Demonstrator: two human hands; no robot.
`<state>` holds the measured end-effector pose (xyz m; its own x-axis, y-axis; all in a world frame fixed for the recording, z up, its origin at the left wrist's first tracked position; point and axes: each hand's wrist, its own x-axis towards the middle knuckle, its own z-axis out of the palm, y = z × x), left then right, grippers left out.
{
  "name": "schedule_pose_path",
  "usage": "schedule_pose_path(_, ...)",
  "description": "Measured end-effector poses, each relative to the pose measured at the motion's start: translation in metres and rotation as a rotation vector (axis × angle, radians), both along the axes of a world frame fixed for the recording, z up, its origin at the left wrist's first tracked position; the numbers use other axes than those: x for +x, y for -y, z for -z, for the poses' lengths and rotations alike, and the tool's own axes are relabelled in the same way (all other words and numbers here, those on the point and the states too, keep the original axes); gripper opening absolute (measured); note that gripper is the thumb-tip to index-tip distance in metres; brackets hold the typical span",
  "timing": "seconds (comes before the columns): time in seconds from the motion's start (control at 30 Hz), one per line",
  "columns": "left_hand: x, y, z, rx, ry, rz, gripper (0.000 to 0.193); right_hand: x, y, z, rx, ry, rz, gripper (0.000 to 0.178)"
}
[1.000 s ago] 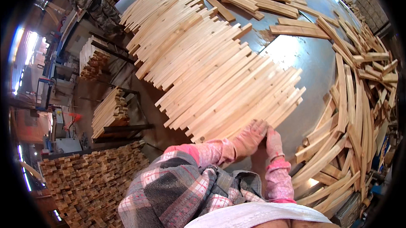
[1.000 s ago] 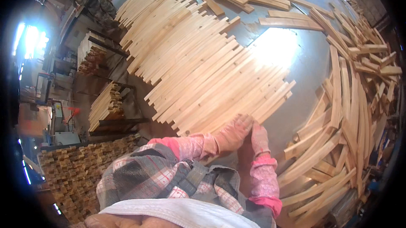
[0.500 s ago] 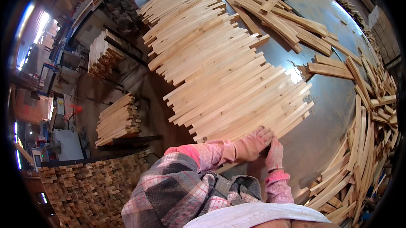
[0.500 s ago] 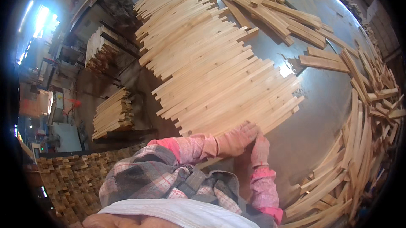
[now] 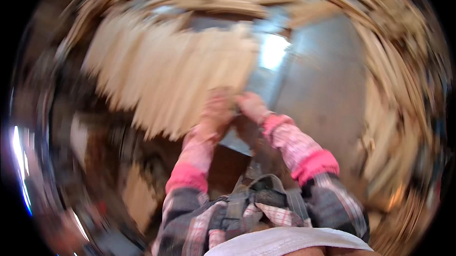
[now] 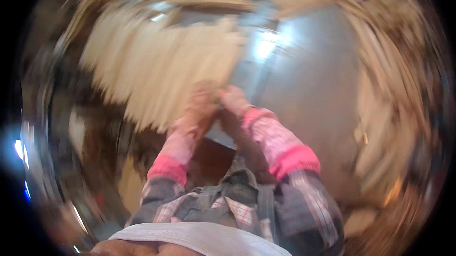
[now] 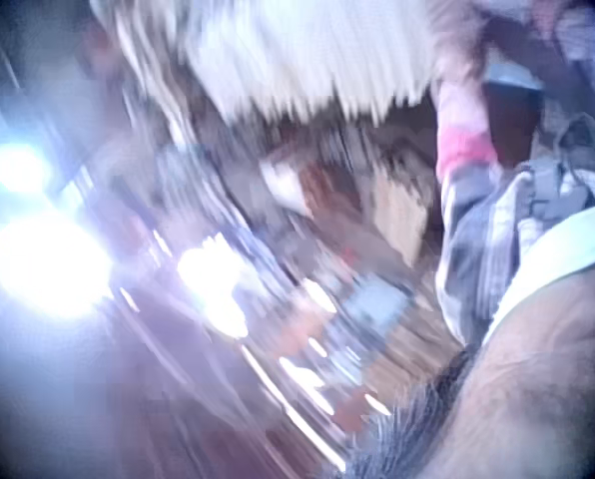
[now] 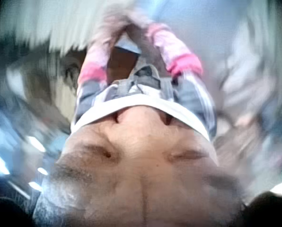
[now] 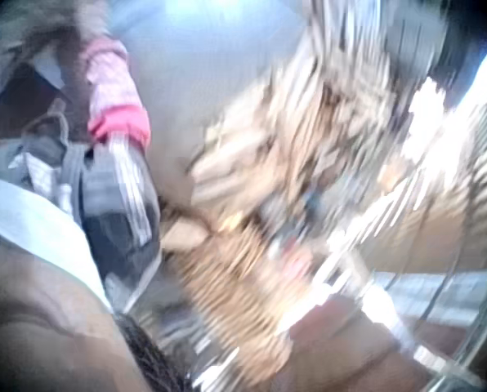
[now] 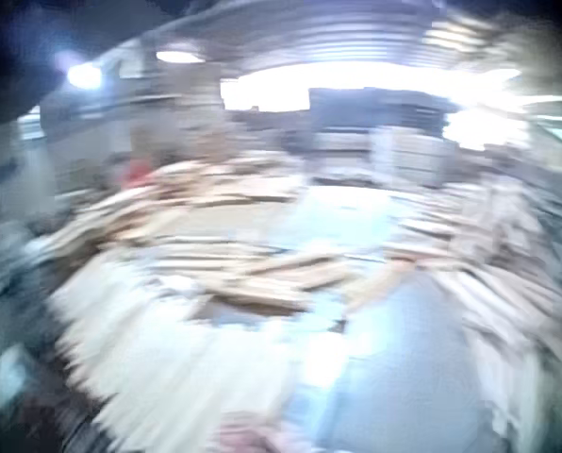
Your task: The person sorts thin wooden slats on a metal table, picking them up from a pile and arranging them into a neat stack. The person wears pink gloves and a plaid shirt while performing the repetitive sorting task.
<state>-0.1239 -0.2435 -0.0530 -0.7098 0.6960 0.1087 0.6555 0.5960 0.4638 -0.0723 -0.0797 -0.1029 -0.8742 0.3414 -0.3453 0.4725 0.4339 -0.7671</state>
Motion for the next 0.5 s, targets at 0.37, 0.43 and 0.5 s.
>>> schedule_pose_path(0.37,-0.036,-0.060,-0.022,-0.023,-0.021,0.003,0.073,0.223,-0.313,-0.118,0.578,0.340,0.690,0.055)
schedule_pose_path(0.43,-0.011,-0.117,-0.032,0.080,0.114,0.033,0.063,0.258,-0.361,-0.133,0.608,0.352,0.835,0.058)
schedule_pose_path(0.5,0.010,-0.173,-0.034,0.205,0.383,0.083,0.061,0.283,-0.401,-0.145,0.645,0.375,0.880,0.060)
